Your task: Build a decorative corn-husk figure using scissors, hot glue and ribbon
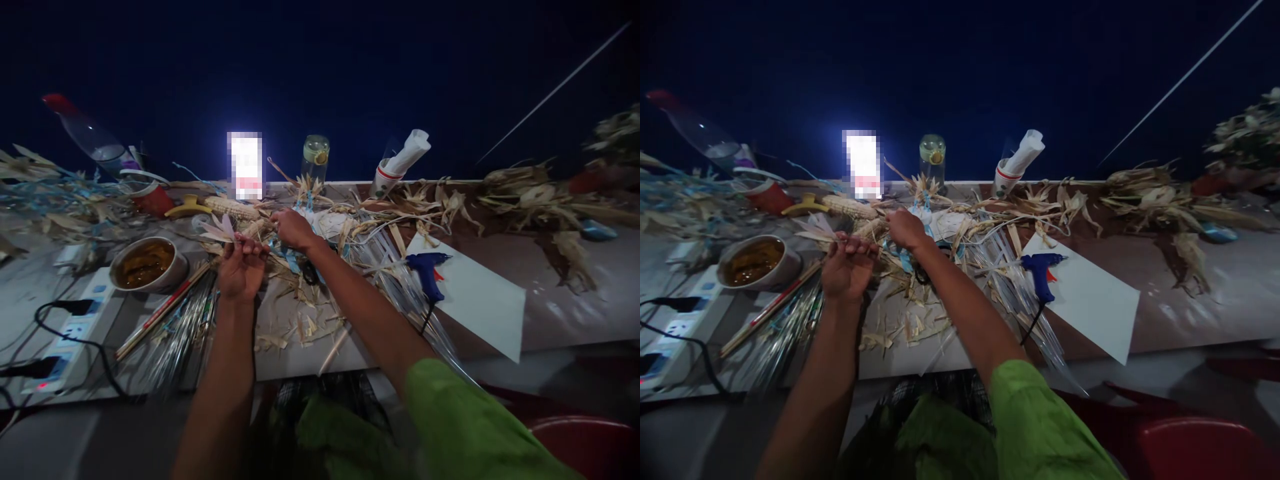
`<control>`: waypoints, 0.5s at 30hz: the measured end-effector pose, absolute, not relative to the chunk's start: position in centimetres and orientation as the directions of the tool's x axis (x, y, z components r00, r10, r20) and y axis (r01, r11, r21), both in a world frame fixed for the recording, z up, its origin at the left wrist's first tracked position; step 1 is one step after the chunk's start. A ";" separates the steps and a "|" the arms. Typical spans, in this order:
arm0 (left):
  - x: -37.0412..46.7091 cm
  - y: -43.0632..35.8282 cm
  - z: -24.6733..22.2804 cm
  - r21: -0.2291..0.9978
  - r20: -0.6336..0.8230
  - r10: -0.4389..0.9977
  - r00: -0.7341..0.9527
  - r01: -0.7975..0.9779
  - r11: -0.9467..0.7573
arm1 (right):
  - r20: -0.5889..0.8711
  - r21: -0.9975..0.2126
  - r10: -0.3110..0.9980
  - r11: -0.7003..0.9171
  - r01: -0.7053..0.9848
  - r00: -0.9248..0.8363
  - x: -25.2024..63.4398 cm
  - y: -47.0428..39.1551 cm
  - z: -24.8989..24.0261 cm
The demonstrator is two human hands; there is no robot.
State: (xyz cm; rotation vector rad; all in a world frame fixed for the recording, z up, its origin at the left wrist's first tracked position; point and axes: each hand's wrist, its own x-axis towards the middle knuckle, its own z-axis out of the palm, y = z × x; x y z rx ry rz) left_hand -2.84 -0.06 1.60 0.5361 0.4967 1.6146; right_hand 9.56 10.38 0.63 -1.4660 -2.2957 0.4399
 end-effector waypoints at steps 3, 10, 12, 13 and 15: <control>-3.0 -0.1 1.6 0.597 0.055 0.993 -0.103 -0.794 -0.116 | 0.168 -0.481 0.902 0.427 0.766 -0.397 8.8 10.7 0.7; -3.1 0.0 1.4 0.568 0.088 0.992 -0.090 -0.814 -0.124 | 0.046 -0.420 0.896 0.418 0.805 -0.441 8.1 9.0 1.5; -2.9 0.1 1.5 0.574 0.078 0.992 -0.098 -0.809 -0.125 | 0.045 -0.377 0.885 0.444 0.813 -0.463 8.0 8.3 1.6; -2.9 0.1 1.5 0.579 0.077 0.991 -0.108 -0.804 -0.133 | 0.050 -0.357 0.885 0.449 0.819 -0.464 7.9 8.1 1.6; -2.8 0.1 1.5 0.585 0.091 0.987 -0.129 -0.796 -0.158 | 0.068 -0.340 0.890 0.446 0.828 -0.452 7.5 7.6 1.4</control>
